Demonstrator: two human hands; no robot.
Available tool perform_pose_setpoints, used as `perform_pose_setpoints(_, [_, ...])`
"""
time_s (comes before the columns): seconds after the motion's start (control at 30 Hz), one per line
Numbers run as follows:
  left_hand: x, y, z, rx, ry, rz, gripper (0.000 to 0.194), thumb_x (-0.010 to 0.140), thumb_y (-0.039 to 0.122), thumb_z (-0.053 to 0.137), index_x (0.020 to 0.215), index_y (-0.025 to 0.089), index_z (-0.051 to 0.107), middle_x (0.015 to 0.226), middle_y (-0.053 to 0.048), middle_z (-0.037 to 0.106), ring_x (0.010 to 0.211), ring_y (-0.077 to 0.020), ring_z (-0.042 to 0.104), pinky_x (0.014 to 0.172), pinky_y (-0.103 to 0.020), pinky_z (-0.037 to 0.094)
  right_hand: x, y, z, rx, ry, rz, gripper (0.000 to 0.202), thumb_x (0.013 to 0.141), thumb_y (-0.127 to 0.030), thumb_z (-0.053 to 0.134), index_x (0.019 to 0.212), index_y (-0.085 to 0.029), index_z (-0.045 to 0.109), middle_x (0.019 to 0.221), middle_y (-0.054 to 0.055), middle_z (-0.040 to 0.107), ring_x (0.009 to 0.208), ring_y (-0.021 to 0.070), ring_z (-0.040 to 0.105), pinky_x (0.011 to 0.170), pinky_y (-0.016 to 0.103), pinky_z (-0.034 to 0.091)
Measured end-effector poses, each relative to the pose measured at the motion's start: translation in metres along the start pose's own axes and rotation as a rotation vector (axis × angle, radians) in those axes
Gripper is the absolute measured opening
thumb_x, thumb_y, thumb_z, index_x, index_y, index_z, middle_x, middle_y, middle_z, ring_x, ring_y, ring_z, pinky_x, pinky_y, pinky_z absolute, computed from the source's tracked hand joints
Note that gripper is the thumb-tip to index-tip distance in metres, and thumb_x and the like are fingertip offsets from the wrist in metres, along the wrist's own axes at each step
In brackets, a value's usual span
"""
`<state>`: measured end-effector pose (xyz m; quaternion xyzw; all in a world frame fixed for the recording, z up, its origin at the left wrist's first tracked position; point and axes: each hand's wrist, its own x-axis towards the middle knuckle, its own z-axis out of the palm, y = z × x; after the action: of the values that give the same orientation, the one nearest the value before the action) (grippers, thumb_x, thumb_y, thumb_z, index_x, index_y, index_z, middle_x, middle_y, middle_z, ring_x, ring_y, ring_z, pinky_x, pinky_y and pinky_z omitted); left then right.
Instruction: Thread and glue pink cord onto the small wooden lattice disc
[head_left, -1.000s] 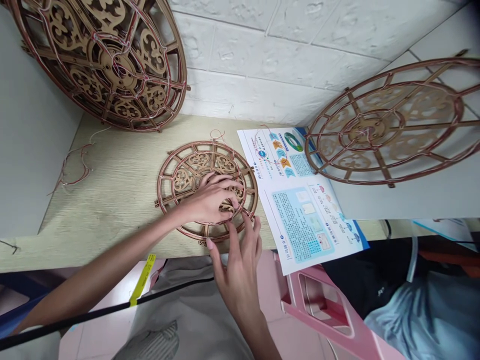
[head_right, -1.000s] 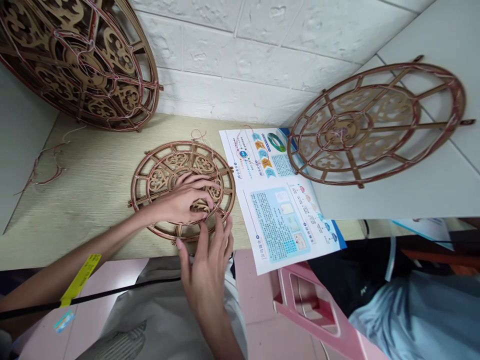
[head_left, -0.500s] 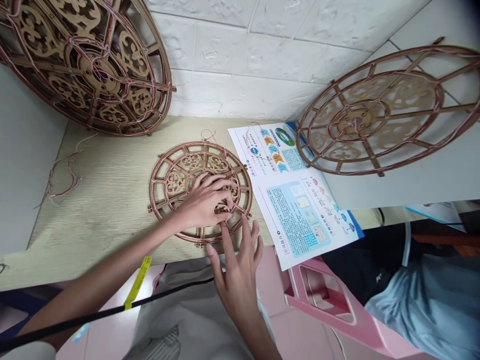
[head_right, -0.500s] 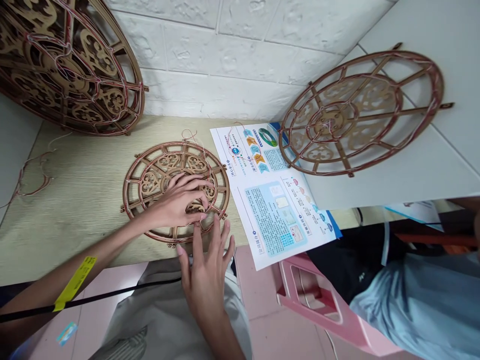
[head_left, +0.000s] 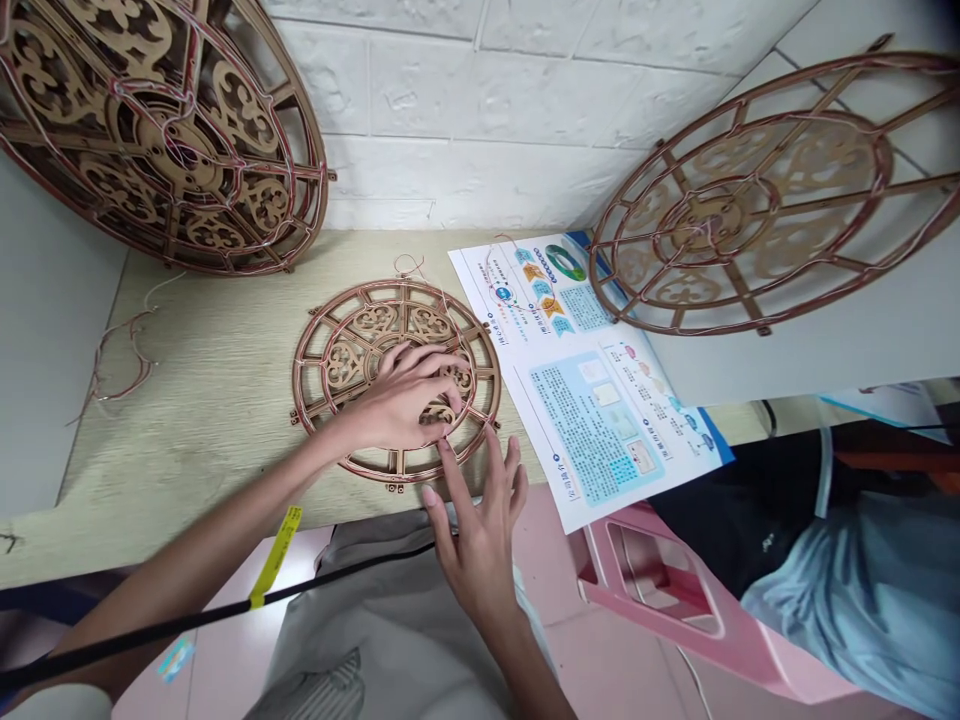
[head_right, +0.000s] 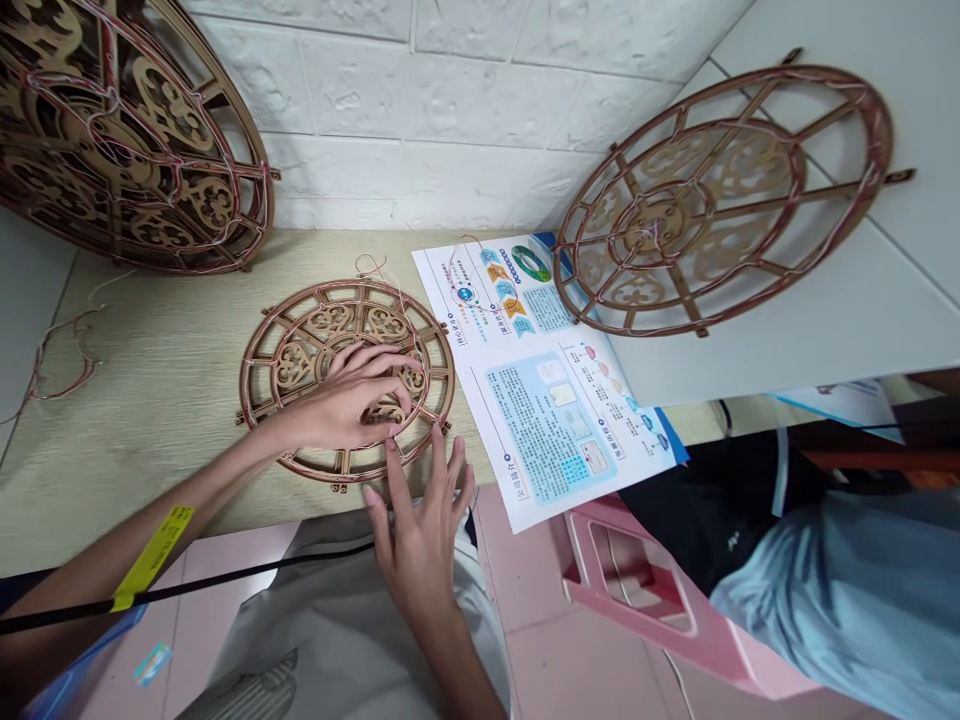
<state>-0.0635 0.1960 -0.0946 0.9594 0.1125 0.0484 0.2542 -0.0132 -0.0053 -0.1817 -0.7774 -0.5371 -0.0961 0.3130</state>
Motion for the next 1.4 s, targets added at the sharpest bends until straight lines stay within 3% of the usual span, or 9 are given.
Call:
perform_pose_setpoints(0.2, [0.001,0.002,-0.003,0.006,-0.027,-0.009,0.021,0.081,0.016,0.075,0.1,0.023,0.069,0.159,-0.003,0.047,0.153,-0.0296,0.032,0.129,-0.06,0.012,-0.001,0.004,0.001,0.06,0.006,-0.016,0.067,0.104,-0.024,0.053,0.165,-0.036,0.028,0.176,0.011,0.007,0.162,0.0407,0.006,0.121,0.068,0.024])
perform_pose_setpoints(0.43, [0.003,-0.001,-0.004,-0.028,-0.055,-0.012,0.018,0.083,0.02,0.077,0.099,0.023,0.07,0.161,-0.005,0.042,0.152,-0.0328,0.033,0.127,-0.062,0.022,-0.004,0.012,0.006,0.098,0.005,-0.024,0.066,0.107,-0.031,0.046,0.167,-0.035,0.021,0.177,0.009,0.008,0.163,0.0354,0.009,0.124,0.057,0.021])
perform_pose_setpoints(0.87, [0.003,-0.003,-0.002,-0.043,-0.04,0.001,0.017,0.085,0.023,0.077,0.1,0.023,0.069,0.163,-0.006,0.039,0.153,-0.035,0.03,0.126,-0.064,0.022,-0.001,0.01,0.008,0.143,0.073,-0.012,0.057,0.106,-0.035,0.051,0.161,-0.031,0.037,0.173,0.012,0.023,0.162,0.0336,0.016,0.122,0.051,0.023])
perform_pose_setpoints(1.1, [0.003,-0.004,-0.002,-0.043,-0.044,0.014,0.019,0.086,0.022,0.076,0.103,0.023,0.068,0.164,-0.005,0.037,0.153,-0.0345,0.03,0.126,-0.062,0.024,0.002,0.008,0.008,0.099,0.103,-0.029,0.046,0.105,-0.035,0.054,0.149,-0.024,0.052,0.169,0.015,0.031,0.161,0.0303,0.019,0.124,0.046,0.02])
perform_pose_setpoints(1.27, [0.003,-0.003,-0.003,-0.028,-0.066,-0.012,0.02,0.085,0.023,0.077,0.103,0.022,0.069,0.166,-0.006,0.035,0.154,-0.0345,0.03,0.126,-0.059,0.028,0.004,0.007,0.005,0.068,0.101,-0.046,0.043,0.105,-0.03,0.054,0.148,-0.023,0.053,0.169,0.016,0.03,0.162,0.0284,0.017,0.124,0.045,0.017])
perform_pose_setpoints(1.4, [0.003,-0.003,-0.003,-0.013,-0.073,0.016,0.022,0.083,0.019,0.076,0.104,0.022,0.069,0.165,-0.007,0.037,0.154,-0.0343,0.03,0.128,-0.06,0.023,0.003,0.008,0.003,0.085,0.067,-0.046,0.043,0.105,-0.027,0.052,0.149,-0.024,0.052,0.168,0.016,0.032,0.162,0.0281,0.017,0.124,0.045,0.018])
